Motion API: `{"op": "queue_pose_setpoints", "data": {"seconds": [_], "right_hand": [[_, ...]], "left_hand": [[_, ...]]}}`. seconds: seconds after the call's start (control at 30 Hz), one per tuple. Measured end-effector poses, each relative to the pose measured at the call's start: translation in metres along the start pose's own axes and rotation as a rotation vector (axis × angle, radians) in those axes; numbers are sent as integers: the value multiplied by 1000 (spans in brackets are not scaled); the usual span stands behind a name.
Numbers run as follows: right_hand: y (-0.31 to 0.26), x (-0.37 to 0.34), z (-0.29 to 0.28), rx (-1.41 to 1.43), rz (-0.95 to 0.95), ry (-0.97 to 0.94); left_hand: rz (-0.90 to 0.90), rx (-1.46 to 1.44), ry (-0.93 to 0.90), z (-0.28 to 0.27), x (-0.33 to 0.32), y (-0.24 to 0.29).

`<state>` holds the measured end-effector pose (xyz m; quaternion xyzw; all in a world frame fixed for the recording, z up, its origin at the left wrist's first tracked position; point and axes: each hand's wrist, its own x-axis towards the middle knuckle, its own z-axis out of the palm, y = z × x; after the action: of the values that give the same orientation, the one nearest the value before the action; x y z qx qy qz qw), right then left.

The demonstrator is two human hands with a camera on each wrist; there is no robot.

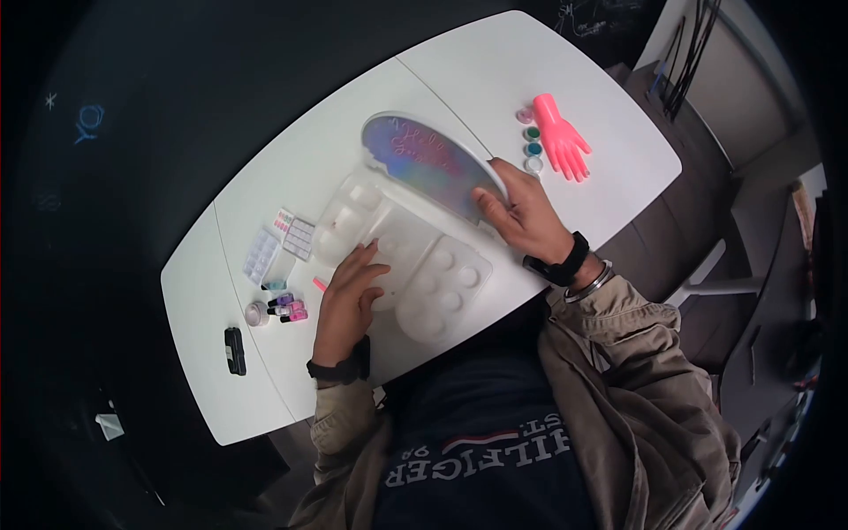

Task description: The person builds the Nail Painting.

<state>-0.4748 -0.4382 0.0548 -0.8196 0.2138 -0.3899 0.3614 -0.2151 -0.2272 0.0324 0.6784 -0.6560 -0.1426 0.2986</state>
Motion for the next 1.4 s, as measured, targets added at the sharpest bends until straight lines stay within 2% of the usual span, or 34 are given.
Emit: {"op": "queue_pose_setpoints", "data": {"seconds": [0.17,0.43,0.47,0.7,0.8,0.87,0.97,1.1,1.3,1.4], "right_hand": [[1,-14,11,63,-30,3],[-21,-21,24,2,-21,-173],[-14,-23,32,-38,-75,-136],[-10,-30,37,-151,1,-201],[-13,-30,34,-216,10,-204],[-20,-29,23,-258,27,-225],[-30,-33,13,-249,-64,-127],[-30,-43,7,-298,-98,-98],[-23,-52,13,-353,-73,-78],[-26,-51,14,-386,-61,-80]], "left_hand": [[-66,-22,9,-9,2,9],[-77,23,-9,-7,3,10],[-75,22,-10,-7,3,11],[-140,22,-67,-20,13,22],[-156,-20,71,-40,20,23],[-82,0,187,-60,32,26],[-35,-114,279,-80,59,25],[-34,-195,203,-75,109,-4],[136,-67,-39,-43,157,-33],[155,-2,-1,-38,163,-41]]}}
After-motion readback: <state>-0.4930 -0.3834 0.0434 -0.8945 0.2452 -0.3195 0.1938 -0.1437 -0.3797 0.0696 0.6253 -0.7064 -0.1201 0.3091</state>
